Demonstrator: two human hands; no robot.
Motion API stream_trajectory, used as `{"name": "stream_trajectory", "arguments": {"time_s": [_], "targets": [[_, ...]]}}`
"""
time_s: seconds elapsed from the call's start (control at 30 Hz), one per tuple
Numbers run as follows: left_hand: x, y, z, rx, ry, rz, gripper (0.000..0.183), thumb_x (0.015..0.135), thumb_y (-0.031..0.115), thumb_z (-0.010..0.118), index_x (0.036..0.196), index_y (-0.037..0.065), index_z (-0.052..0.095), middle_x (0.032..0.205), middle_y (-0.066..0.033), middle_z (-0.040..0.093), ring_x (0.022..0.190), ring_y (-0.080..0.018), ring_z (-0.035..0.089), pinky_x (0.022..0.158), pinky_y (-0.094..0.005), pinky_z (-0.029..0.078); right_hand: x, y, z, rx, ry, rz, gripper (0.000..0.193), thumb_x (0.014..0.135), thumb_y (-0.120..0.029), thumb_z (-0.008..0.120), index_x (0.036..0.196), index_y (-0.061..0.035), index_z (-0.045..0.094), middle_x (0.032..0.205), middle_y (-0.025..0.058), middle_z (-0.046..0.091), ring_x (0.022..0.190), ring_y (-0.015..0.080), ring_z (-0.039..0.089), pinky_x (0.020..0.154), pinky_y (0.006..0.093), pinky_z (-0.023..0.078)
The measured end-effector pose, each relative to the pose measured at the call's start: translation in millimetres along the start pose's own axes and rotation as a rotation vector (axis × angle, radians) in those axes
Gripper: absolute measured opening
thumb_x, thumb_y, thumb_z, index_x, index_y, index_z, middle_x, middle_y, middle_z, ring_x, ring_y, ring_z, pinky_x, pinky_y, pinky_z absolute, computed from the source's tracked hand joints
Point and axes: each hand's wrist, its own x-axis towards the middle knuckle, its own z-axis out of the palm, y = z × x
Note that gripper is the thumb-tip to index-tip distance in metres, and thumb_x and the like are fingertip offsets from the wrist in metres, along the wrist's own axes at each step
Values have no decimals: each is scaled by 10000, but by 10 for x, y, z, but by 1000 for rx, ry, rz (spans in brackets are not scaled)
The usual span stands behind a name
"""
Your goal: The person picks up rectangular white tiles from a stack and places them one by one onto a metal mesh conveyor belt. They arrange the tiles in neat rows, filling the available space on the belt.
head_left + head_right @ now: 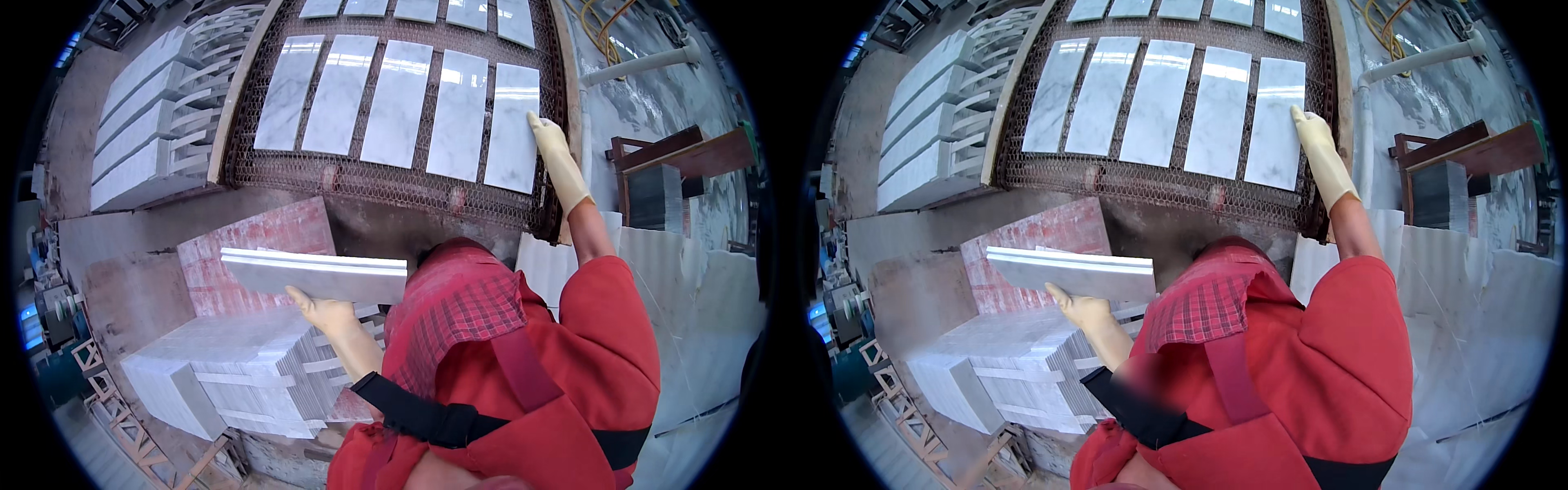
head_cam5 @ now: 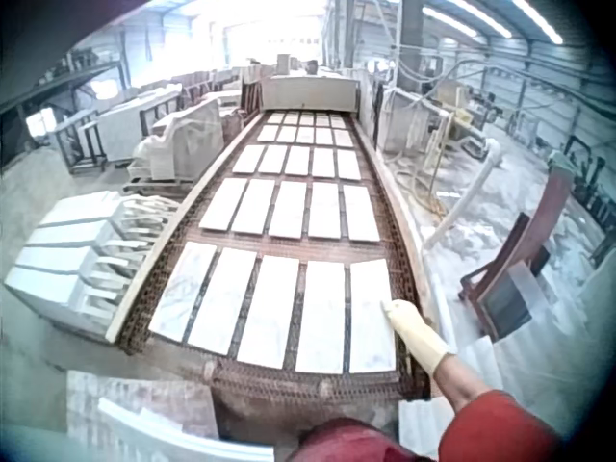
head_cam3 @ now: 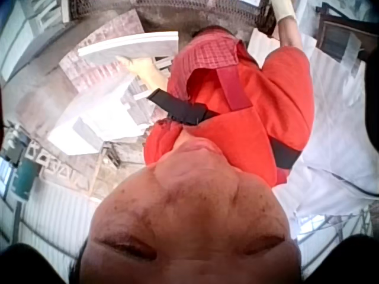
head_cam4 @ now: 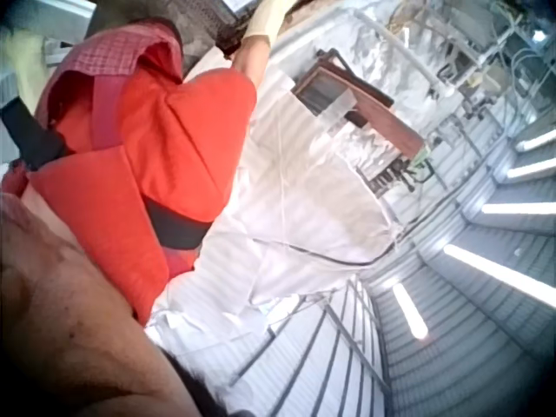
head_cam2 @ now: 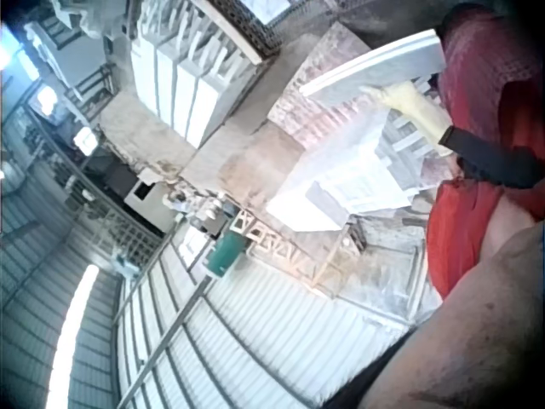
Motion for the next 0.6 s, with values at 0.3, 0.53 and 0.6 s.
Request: {"name": "stream_trajectory", "arguments": {"time_s": [0.3,0.53,0.6], "targets": [[-30,96,69,-685,65,-294,590,1082,497,600,1518,105,535,1503,-71,590,1358,-304,547,1187,-537,411,-1230,-730,-23,41,-275,-302,457,1100,-441,542,1404,-132,687,1141,87,775,1051,184,718,960,351,553],[-90,477,144,-740,-120,-230,631,1059,442,654,1521,35,518,1518,-123,587,1404,-333,540,1213,-540,406,-2820,-1562,982,117,-1362,-512,566,1012,-405,712,1434,-33,646,1262,119,737,1163,205,683,1015,352,540],[-132,658,229,-622,-177,-135,621,1053,418,672,1498,9,528,1492,-150,602,1386,-327,566,1196,-522,433,-3141,-1688,1167,102,-1514,-439,652,961,-425,793,1430,2,637,1287,119,722,1188,206,667,1042,353,523]]}}
